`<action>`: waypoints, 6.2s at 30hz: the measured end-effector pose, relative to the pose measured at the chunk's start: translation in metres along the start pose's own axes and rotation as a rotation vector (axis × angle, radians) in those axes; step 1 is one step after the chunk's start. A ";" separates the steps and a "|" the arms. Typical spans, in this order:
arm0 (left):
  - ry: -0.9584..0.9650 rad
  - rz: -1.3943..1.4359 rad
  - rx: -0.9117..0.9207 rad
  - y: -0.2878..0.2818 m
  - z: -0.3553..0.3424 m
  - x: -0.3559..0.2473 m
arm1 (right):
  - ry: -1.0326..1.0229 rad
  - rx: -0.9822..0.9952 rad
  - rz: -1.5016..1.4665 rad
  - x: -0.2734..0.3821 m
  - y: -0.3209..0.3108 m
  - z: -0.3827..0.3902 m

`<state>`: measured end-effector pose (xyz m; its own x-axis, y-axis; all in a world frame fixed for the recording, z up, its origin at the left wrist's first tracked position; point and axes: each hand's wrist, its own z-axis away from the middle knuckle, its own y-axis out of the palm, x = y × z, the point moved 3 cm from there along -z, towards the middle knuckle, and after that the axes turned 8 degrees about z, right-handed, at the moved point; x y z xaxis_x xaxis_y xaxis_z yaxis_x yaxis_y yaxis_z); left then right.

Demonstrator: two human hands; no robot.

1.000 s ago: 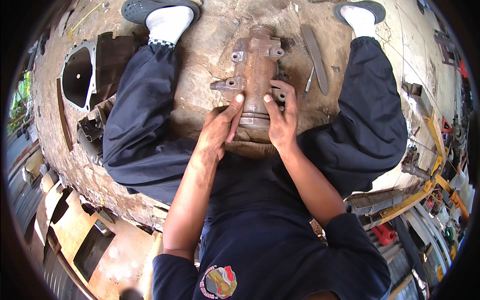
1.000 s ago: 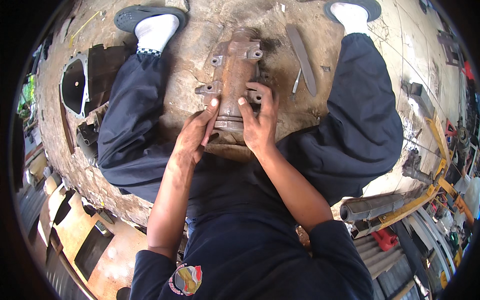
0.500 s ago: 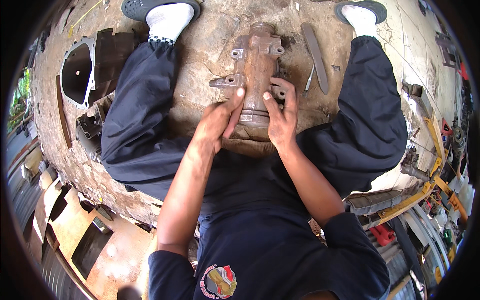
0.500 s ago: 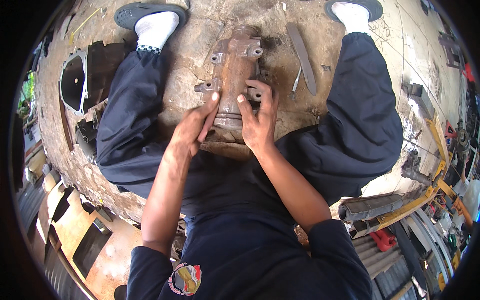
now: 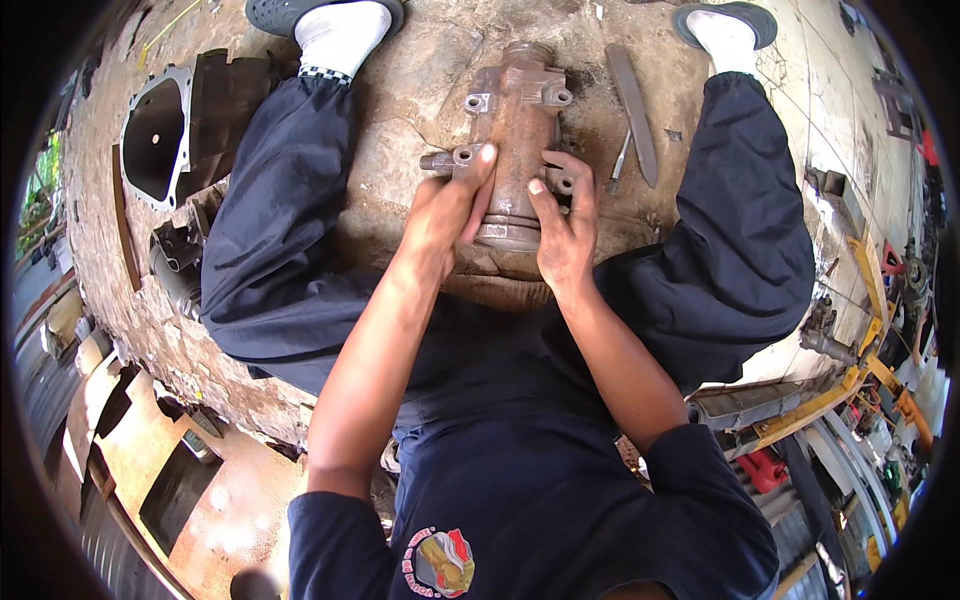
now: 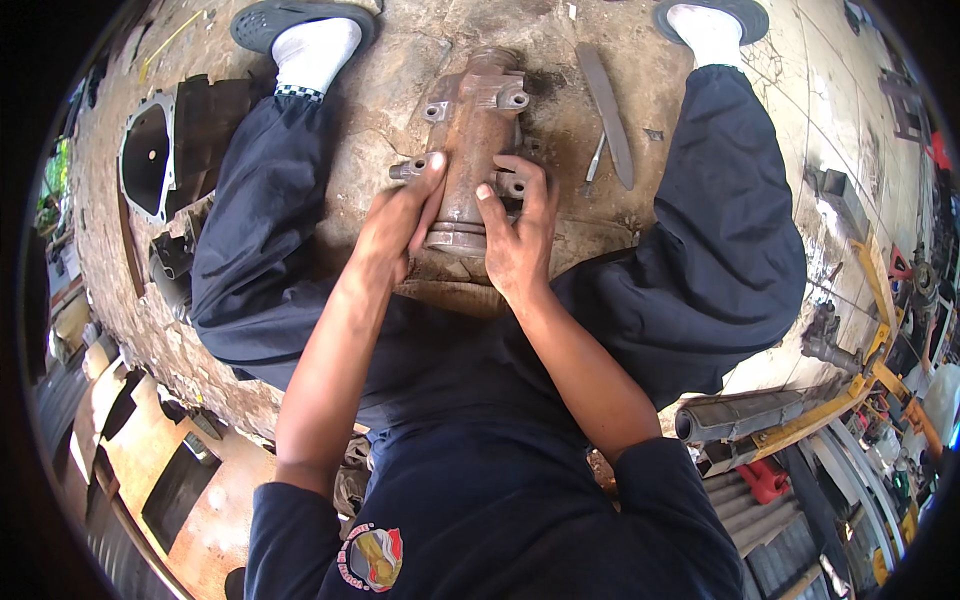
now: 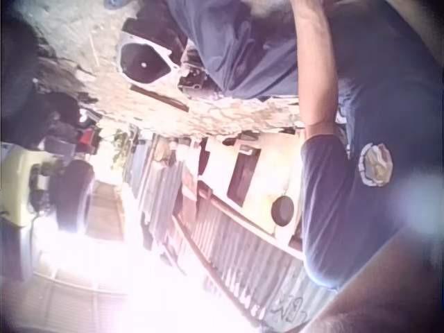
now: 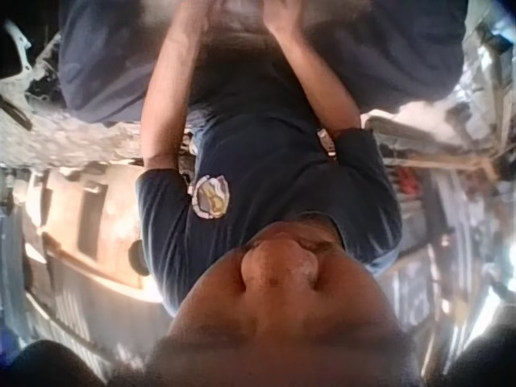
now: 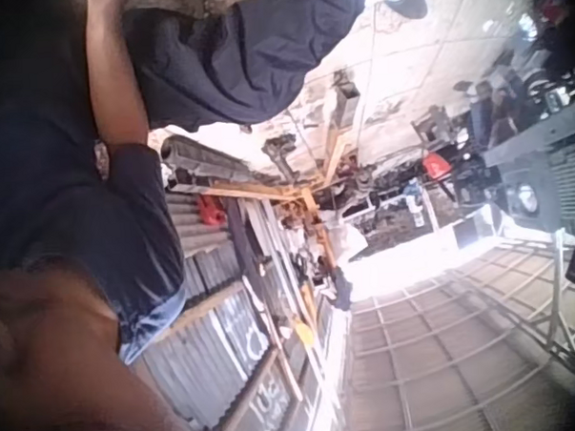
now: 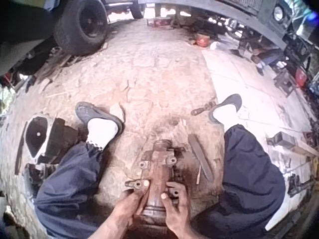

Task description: The person sits on the floor and scrubs a rusty metal part with a wire brush and a flat metal file. They rotate the part to clean different sides and wipe away debris with their hands.

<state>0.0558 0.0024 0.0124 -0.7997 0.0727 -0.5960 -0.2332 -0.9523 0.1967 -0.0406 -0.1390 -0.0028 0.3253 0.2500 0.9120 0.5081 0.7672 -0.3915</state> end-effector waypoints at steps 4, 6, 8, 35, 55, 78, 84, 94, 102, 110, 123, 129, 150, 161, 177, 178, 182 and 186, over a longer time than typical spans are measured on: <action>0.026 -0.055 -0.067 0.007 -0.017 -0.011 | -0.008 0.020 -0.020 -0.001 0.002 -0.002; -0.008 -0.097 0.004 -0.004 0.000 -0.003 | -0.039 0.004 0.074 0.001 -0.004 -0.001; -0.039 -0.103 0.038 -0.016 0.018 0.013 | -0.012 0.013 0.045 0.002 -0.005 -0.002; 0.107 -0.099 -0.036 -0.004 -0.026 -0.016 | -0.013 0.022 0.033 0.002 -0.004 -0.002; 0.205 -0.266 -0.263 -0.016 -0.013 0.005 | -0.016 0.030 0.027 0.002 -0.004 -0.001; 0.345 -0.551 -0.392 -0.005 -0.030 -0.009 | 0.015 0.046 0.052 0.004 -0.005 0.000; 0.400 -0.566 -0.403 -0.005 -0.030 -0.013 | -0.008 0.023 0.036 0.002 -0.005 -0.002; 0.195 -0.228 -0.219 -0.008 -0.026 0.006 | 0.001 0.034 0.051 0.002 -0.004 -0.001; 0.305 -0.433 -0.379 0.000 -0.038 -0.011 | -0.020 0.024 0.043 0.002 -0.003 -0.002; 0.313 -0.449 -0.386 -0.003 -0.028 -0.016 | -0.021 0.016 0.013 0.004 -0.003 -0.002; 0.262 -0.355 -0.249 -0.013 -0.033 -0.005 | -0.010 0.021 0.012 0.001 -0.004 -0.001; 0.306 -0.542 -0.384 -0.001 -0.042 -0.023 | -0.005 0.033 0.043 0.002 -0.004 -0.002; 0.165 -0.323 -0.237 -0.015 0.002 -0.020 | -0.043 0.013 0.061 -0.001 -0.008 -0.001; 0.246 -0.239 -0.258 -0.014 -0.042 -0.018 | -0.056 0.028 0.064 0.002 -0.005 -0.003; 0.334 0.336 -0.082 -0.052 0.017 -0.002 | -0.042 0.049 0.062 0.001 -0.008 -0.003; 0.378 0.342 -0.105 -0.049 0.020 -0.008 | -0.018 0.034 0.020 0.000 -0.009 -0.003; 0.435 0.304 -0.074 -0.048 0.028 -0.019 | -0.049 -0.094 0.034 0.007 -0.023 0.002; 0.436 0.320 -0.071 -0.038 0.044 -0.032 | -0.283 -0.224 0.142 0.028 -0.044 0.003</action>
<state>0.0655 0.0489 0.0581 -0.5174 -0.3393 -0.7856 0.0344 -0.9255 0.3771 -0.0558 -0.1640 0.0397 0.1883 0.5218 0.8320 0.6456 0.5727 -0.5052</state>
